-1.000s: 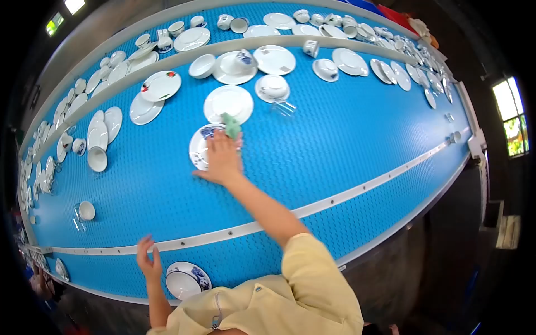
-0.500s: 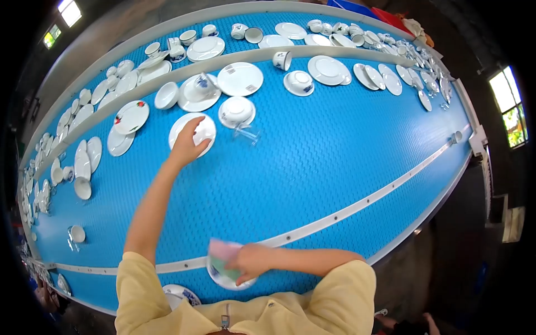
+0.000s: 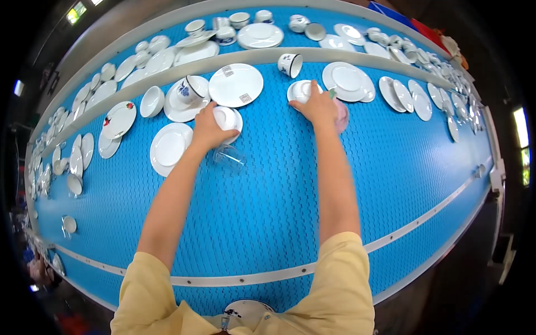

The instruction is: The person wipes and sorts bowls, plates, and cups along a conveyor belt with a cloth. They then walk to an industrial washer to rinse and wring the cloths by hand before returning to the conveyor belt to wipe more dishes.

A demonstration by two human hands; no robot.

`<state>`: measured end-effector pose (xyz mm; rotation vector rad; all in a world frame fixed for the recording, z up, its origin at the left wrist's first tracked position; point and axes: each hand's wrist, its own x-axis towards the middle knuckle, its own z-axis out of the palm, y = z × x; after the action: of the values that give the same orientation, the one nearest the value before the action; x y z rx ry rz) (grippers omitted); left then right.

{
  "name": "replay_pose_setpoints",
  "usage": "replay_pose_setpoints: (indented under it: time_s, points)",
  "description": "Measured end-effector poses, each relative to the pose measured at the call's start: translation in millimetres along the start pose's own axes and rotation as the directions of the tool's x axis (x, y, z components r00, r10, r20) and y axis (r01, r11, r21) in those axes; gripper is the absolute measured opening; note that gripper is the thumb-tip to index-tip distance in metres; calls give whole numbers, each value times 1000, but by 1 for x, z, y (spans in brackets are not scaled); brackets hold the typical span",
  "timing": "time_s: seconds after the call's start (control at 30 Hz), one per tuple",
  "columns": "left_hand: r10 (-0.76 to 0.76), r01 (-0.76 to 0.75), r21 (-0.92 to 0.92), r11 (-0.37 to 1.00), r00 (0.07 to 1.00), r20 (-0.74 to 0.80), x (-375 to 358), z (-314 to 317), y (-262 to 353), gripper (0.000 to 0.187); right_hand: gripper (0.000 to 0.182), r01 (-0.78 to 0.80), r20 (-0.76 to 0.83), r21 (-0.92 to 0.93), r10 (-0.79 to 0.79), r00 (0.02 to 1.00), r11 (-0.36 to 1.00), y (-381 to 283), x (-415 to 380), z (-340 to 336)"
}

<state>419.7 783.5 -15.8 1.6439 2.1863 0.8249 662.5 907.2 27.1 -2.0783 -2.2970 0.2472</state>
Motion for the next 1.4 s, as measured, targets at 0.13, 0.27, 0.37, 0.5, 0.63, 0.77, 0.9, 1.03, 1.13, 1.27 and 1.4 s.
replay_pose_setpoints:
  time_s: [0.13,0.27,0.37,0.5,0.63,0.77,0.9,1.03,1.13,1.27,1.4]
  points:
    - [-189,347,-910,228,932,309,-18,-47,-9,55,85,250,-42,-18,-250,967,968,39,-34,14]
    - [-113,192,-866,-462,956,272,-59,-104,1,57,70,-339,404,913,-391,827,225,116,-94,19]
    - [-12,223,-849,-480,965,261,-111,-115,12,75,73,-532,469,636,-267,842,-559,146,-167,28]
    - [308,685,-724,86,673,673,-229,-96,28,86,69,-557,372,626,-419,828,-545,197,-248,46]
    - [518,371,-574,730,247,819,-328,-40,75,48,68,-707,633,674,-325,702,-215,245,-279,55]
    - [540,113,-652,750,465,702,-295,-45,101,35,67,-740,704,646,-226,673,-189,241,-282,36]
    - [68,-70,-56,996,997,-44,-129,-64,39,31,64,-542,519,828,-170,838,-143,267,-283,57]
    - [306,-168,653,739,947,-103,12,-33,-79,41,61,-454,466,879,59,883,-147,286,-291,70]
    - [148,-191,592,783,982,121,31,-49,-53,48,58,-426,432,901,82,898,-75,268,-296,55]
    - [276,-256,654,712,958,75,37,-41,-50,50,65,-468,464,882,-71,883,-57,258,-289,32]
    - [264,-21,611,791,913,-310,43,-47,-47,42,65,-486,465,874,-251,849,-25,265,-282,35]
